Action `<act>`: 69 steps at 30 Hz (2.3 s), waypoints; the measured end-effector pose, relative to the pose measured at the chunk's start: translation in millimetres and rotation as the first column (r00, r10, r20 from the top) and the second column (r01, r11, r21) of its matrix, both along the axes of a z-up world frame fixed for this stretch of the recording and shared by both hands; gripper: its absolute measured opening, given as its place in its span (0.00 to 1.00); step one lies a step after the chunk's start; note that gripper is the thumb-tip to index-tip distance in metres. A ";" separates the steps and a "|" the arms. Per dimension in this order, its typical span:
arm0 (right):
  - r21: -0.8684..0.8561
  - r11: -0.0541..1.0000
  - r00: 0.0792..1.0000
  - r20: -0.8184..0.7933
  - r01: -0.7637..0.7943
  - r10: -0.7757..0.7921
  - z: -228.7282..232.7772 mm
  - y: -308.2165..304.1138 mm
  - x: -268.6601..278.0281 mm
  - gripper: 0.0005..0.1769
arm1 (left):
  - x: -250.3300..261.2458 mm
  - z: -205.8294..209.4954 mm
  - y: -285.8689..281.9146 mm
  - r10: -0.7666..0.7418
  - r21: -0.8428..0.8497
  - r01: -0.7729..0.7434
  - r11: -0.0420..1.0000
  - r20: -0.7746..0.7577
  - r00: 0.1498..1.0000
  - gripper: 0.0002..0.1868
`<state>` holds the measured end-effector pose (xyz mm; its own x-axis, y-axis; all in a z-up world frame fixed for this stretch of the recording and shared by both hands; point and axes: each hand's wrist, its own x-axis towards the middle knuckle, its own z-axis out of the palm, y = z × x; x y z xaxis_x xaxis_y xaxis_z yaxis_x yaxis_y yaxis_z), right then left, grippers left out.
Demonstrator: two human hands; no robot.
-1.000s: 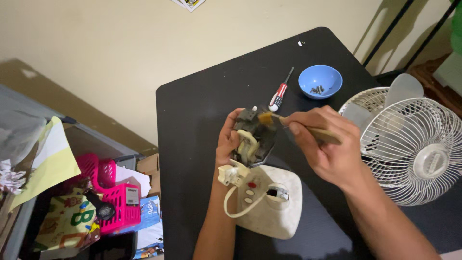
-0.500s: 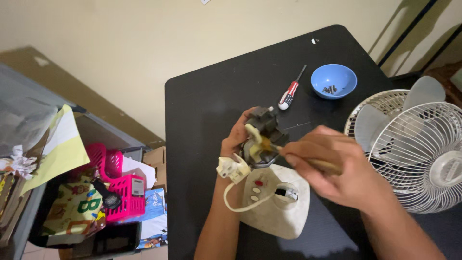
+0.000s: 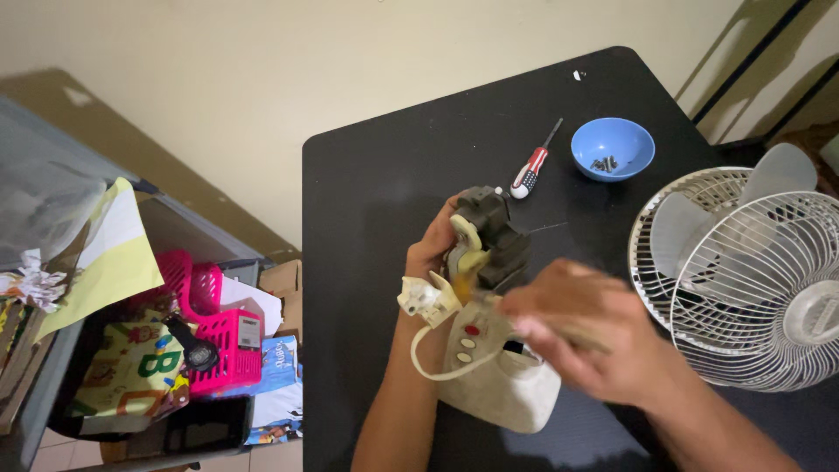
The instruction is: The person uses a small brush to clean the interior and exterior surfaces of a disassembled electric fan base and motor housing. They rotate the parts to reach different areas, brushing around buttons, crevices, and the motor casing.
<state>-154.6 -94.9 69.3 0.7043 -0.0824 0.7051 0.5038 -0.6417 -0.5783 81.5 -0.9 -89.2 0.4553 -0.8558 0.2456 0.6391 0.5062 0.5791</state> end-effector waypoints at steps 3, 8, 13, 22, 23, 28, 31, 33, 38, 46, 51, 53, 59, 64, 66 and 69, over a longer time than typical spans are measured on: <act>-0.034 0.998 0.998 0.035 0.059 -0.058 4.4 9.5 4.5 0.07 | -18.7 27.8 7.8 0.031 0.026 -0.030 0.999 -0.071 0.997 0.38; -0.102 0.994 0.999 -0.014 -0.031 0.030 14.4 8.7 5.6 0.06 | -32.1 62.8 10.1 -0.031 -0.004 0.031 1.000 -0.061 0.998 0.35; -0.117 0.984 0.988 -0.052 0.138 -0.144 10.0 2.4 -4.7 0.08 | -45.8 74.6 19.9 -0.072 -0.059 0.063 0.996 -0.165 0.984 0.29; -0.170 0.979 0.986 0.142 0.110 -0.086 5.3 -15.2 -2.7 0.05 | -47.3 81.9 17.7 -0.096 -0.090 0.083 0.993 -0.149 0.984 0.28; -0.183 0.979 0.992 0.108 0.087 -0.068 11.1 -16.2 -5.0 0.06 | -47.3 81.1 17.1 -0.136 -0.124 0.117 0.985 -0.156 0.978 0.28; -0.076 0.997 0.987 0.160 -0.004 0.016 36.9 -17.8 -4.1 0.13 | -45.4 81.0 23.0 -0.190 -0.172 0.161 0.972 -0.168 0.967 0.29; -0.051 0.940 0.937 -0.081 0.338 -0.341 37.3 -30.3 -11.8 0.05 | -45.2 81.8 21.1 -0.257 -0.271 0.209 0.940 -0.158 0.953 0.30; -0.090 0.969 0.973 0.050 0.228 -0.224 26.4 -33.9 -11.8 0.04 | -45.6 82.5 19.6 -0.266 -0.306 0.222 0.926 -0.112 0.957 0.31; -0.006 0.983 0.982 -0.050 0.181 -0.181 3.8 -38.7 -8.8 0.03 | -44.2 82.0 21.6 -0.232 -0.316 0.180 0.931 -0.133 0.964 0.33; 0.215 0.968 0.992 -0.038 0.128 -0.122 23.1 -26.0 -12.1 0.05 | -48.5 89.1 26.6 -0.274 -0.296 0.239 0.925 -0.082 0.958 0.32; 0.118 0.976 0.983 -0.028 0.182 -0.179 27.9 -24.5 -7.7 0.03 | -49.6 85.1 24.1 -0.313 -0.255 0.291 0.922 -0.052 0.948 0.32; 0.061 0.974 0.975 -0.001 0.220 -0.220 27.6 -28.8 -8.8 0.02 | -44.2 82.1 22.8 -0.275 -0.202 0.254 0.946 -0.081 0.958 0.33; 0.015 0.975 0.972 0.083 0.221 -0.221 16.0 -41.8 -12.3 0.04 | -35.6 74.4 21.3 -0.228 -0.046 0.229 0.972 0.027 0.973 0.40; 0.146 0.988 0.986 0.154 0.047 -0.070 9.6 -46.8 -15.3 0.07 | -42.1 86.0 23.9 -0.183 0.078 0.173 0.982 0.157 0.970 0.38; 0.033 0.957 0.955 0.066 0.288 -0.290 9.7 -44.9 -19.0 0.06 | -48.1 92.3 27.1 -0.148 0.126 0.121 0.985 0.235 0.961 0.39; 0.013 0.925 0.924 -0.030 0.381 -0.380 11.4 -34.1 -22.4 0.06 | -52.8 101.2 30.4 -0.146 0.177 0.096 0.979 0.296 0.944 0.38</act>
